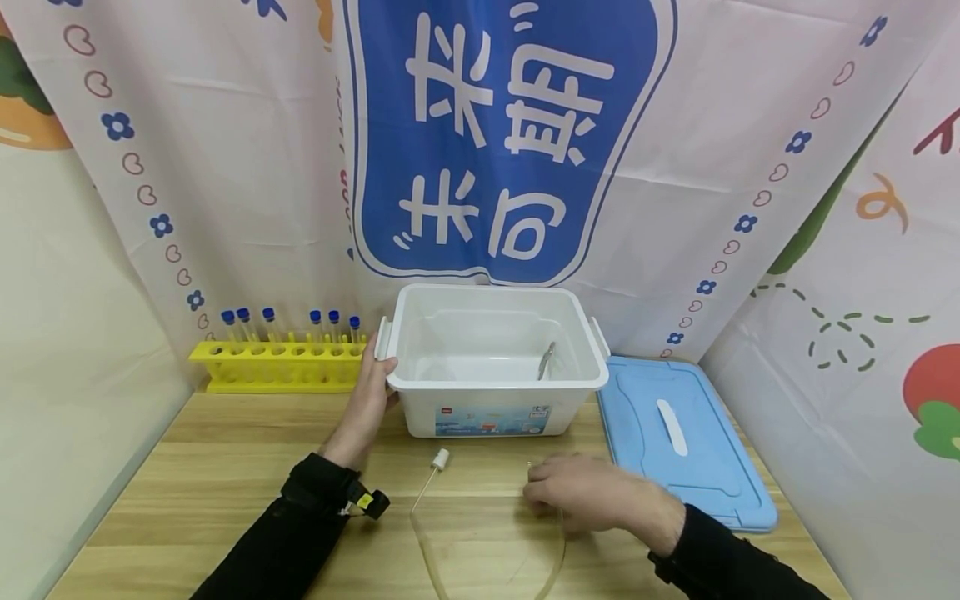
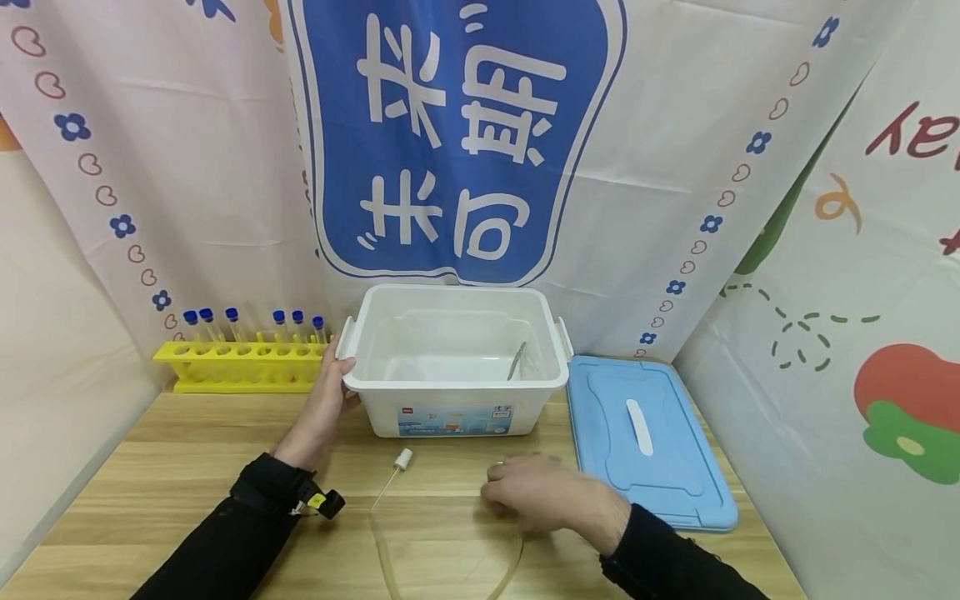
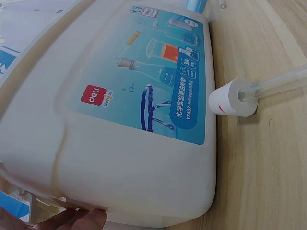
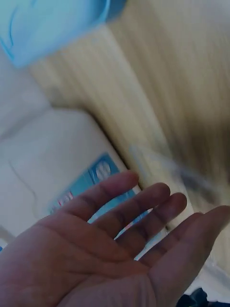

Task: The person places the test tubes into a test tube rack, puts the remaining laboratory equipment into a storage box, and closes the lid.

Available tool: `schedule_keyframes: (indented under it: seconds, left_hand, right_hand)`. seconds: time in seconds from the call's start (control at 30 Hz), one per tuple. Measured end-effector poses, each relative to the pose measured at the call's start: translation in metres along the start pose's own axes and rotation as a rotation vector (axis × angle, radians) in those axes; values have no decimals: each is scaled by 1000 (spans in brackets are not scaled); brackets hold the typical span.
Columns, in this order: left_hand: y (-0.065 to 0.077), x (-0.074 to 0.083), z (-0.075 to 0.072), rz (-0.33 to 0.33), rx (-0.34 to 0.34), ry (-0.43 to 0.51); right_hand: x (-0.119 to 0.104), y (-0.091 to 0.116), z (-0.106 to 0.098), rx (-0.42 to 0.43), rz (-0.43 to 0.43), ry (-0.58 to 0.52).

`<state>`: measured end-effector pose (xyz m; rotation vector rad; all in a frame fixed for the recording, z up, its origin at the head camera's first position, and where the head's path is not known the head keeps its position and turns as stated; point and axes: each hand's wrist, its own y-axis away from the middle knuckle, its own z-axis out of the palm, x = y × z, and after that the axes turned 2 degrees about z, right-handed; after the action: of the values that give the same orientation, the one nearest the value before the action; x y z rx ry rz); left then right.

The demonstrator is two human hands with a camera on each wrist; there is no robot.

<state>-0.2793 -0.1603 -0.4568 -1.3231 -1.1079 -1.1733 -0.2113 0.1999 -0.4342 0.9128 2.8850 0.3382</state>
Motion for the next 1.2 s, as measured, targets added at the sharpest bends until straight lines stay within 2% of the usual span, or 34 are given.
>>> schedule_keyframes:
  seconds: [0.1, 0.33, 0.57, 0.63, 0.73, 0.93, 1.07, 1.2]
  left_hand:
    - [0, 0, 0, -1, 2, 0]
    - [0, 0, -1, -5, 3, 6]
    - [-1, -1, 0, 3, 6, 10]
    - [-2, -1, 0, 7, 12, 19]
    - [-3, 0, 1, -6, 17, 18]
    - [-3, 0, 1, -3, 13, 14]
    - [-3, 0, 1, 3, 13, 24]
    - [-3, -1, 1, -1, 14, 26]
  right_hand:
    - [-11, -8, -9, 3, -48, 42]
    - [-39, -43, -19, 89, -231, 174]
    - [-65, -73, -15, 30, -494, 273]
    - [-69, -78, -11, 7, -541, 288]
    - [-69, -81, -6, -21, -551, 288]
    - [-59, -77, -4, -60, -488, 294]
    - [-52, -67, -6, -101, -459, 279]
    - [-49, -54, -6, -109, -441, 334]
